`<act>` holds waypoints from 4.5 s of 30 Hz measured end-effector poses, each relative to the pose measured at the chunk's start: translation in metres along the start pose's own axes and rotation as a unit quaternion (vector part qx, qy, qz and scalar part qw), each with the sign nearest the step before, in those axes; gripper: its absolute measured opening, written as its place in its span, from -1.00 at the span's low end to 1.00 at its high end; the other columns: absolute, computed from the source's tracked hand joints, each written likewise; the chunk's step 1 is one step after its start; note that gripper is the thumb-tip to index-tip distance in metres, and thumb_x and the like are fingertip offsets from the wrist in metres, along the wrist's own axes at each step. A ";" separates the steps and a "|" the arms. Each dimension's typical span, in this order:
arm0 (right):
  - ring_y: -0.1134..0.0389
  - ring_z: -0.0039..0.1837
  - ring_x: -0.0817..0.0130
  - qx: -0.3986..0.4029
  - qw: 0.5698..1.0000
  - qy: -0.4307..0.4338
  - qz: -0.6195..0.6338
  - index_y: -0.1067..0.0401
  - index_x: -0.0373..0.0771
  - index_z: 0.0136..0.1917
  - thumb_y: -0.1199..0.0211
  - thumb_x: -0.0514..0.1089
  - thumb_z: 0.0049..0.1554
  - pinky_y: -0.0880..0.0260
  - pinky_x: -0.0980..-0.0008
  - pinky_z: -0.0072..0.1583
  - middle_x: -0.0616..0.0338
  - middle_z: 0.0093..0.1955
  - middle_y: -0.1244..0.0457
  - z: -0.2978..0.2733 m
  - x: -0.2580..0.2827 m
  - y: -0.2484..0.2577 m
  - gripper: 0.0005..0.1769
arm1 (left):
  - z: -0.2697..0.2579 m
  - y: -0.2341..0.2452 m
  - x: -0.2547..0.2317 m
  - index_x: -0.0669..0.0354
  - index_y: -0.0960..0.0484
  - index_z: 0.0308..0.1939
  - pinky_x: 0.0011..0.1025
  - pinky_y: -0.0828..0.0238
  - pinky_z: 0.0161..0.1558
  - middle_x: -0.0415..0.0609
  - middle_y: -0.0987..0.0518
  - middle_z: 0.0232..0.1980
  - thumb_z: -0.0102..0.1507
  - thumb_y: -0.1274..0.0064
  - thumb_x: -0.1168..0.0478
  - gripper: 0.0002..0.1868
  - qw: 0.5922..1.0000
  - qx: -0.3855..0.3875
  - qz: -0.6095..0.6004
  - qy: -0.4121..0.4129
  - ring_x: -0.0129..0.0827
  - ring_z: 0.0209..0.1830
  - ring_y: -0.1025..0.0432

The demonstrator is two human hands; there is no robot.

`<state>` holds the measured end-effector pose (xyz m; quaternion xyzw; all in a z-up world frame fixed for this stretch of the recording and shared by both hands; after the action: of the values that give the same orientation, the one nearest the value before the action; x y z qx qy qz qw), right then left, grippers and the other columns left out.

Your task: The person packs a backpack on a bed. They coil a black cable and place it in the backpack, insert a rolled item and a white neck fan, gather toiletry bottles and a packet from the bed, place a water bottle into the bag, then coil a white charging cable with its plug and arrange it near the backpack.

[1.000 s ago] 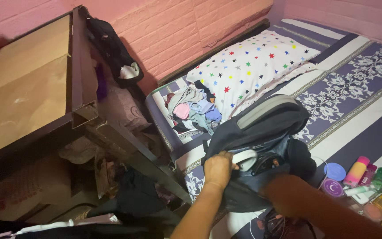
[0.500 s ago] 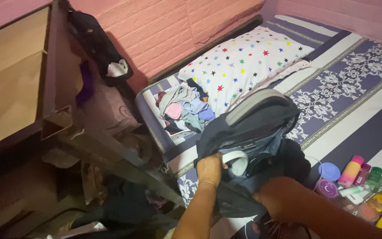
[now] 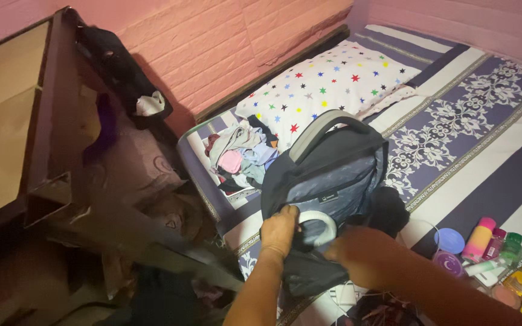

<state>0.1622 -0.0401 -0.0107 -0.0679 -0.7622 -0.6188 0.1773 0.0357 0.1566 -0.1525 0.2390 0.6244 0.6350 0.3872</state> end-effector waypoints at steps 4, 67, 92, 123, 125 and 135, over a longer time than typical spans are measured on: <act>-0.32 0.11 -0.03 -0.020 0.999 0.033 -0.006 -0.52 -0.15 0.10 -0.26 -0.31 -0.17 -0.28 0.02 0.18 0.03 0.03 -0.36 0.004 -0.005 0.000 -0.50 | 0.005 0.012 0.001 0.11 -0.52 -0.07 -0.08 -0.55 -0.21 0.05 -0.59 -0.05 0.27 0.03 0.33 -0.84 0.999 0.024 0.046 -0.008 0.02 -0.15 -0.59; 0.43 0.70 0.10 -0.103 0.964 -0.244 -0.022 0.19 -0.12 0.62 -0.27 -0.34 0.04 0.24 0.12 0.58 0.09 0.71 0.36 -0.024 -0.023 0.020 0.03 | -0.020 0.146 -0.068 0.16 -0.52 0.30 -0.33 -0.35 0.27 0.19 -0.60 0.21 0.00 -0.37 -0.08 -0.16 0.941 0.270 -0.202 0.008 -0.12 0.24 -0.52; 0.35 0.70 -0.08 -0.106 0.960 -0.254 0.047 0.20 -0.07 0.64 -0.43 -0.17 0.05 0.18 -0.04 0.58 0.02 0.72 0.35 -0.067 0.022 0.002 0.10 | -0.051 0.188 -0.147 0.03 -0.31 0.43 -0.15 -0.19 0.36 0.02 -0.42 0.40 0.08 -0.33 0.03 -0.13 0.990 0.057 -0.125 -0.039 0.02 0.36 -0.33; 0.46 0.70 -0.05 -0.154 0.899 -0.409 0.023 0.13 -0.05 0.63 -0.36 -0.20 0.07 0.40 -0.17 0.58 0.03 0.70 0.31 -0.194 -0.073 0.001 0.01 | -0.009 0.120 -0.291 0.07 -0.33 0.41 0.13 0.29 0.50 0.04 -0.25 0.50 0.17 -0.21 0.20 -0.27 0.958 -0.005 -0.132 -0.253 0.19 0.59 0.13; 0.50 0.71 0.01 -0.134 0.889 -0.437 0.023 0.18 -0.01 0.62 -0.36 -0.19 0.07 0.44 -0.17 0.58 0.09 0.72 0.36 -0.214 -0.078 0.005 0.02 | -0.008 0.118 -0.312 0.07 -0.31 0.42 0.11 0.30 0.51 0.03 -0.23 0.51 0.15 -0.23 0.21 -0.24 0.957 0.018 -0.131 -0.258 0.18 0.59 0.14; 0.49 0.73 0.04 -0.088 0.871 -0.483 -0.006 0.26 0.04 0.65 -0.33 -0.20 0.07 0.40 -0.08 0.62 0.13 0.73 0.39 -0.310 -0.104 0.015 0.08 | -0.012 0.099 -0.406 0.01 -0.34 0.43 0.13 0.28 0.51 -0.03 -0.26 0.52 0.17 -0.19 0.21 -0.27 0.946 0.008 -0.112 -0.305 0.19 0.60 0.12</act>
<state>0.3212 -0.3249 0.0196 -0.3691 -0.6959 -0.5742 -0.2231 0.2452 -0.1634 0.0164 0.3530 0.5041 0.4789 0.6260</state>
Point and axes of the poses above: each hand's wrist, its own z-axis towards the middle knuckle, its own y-axis out of the back of the hand, x = y × z, the point moved 1 cm from there along z, towards the middle knuckle
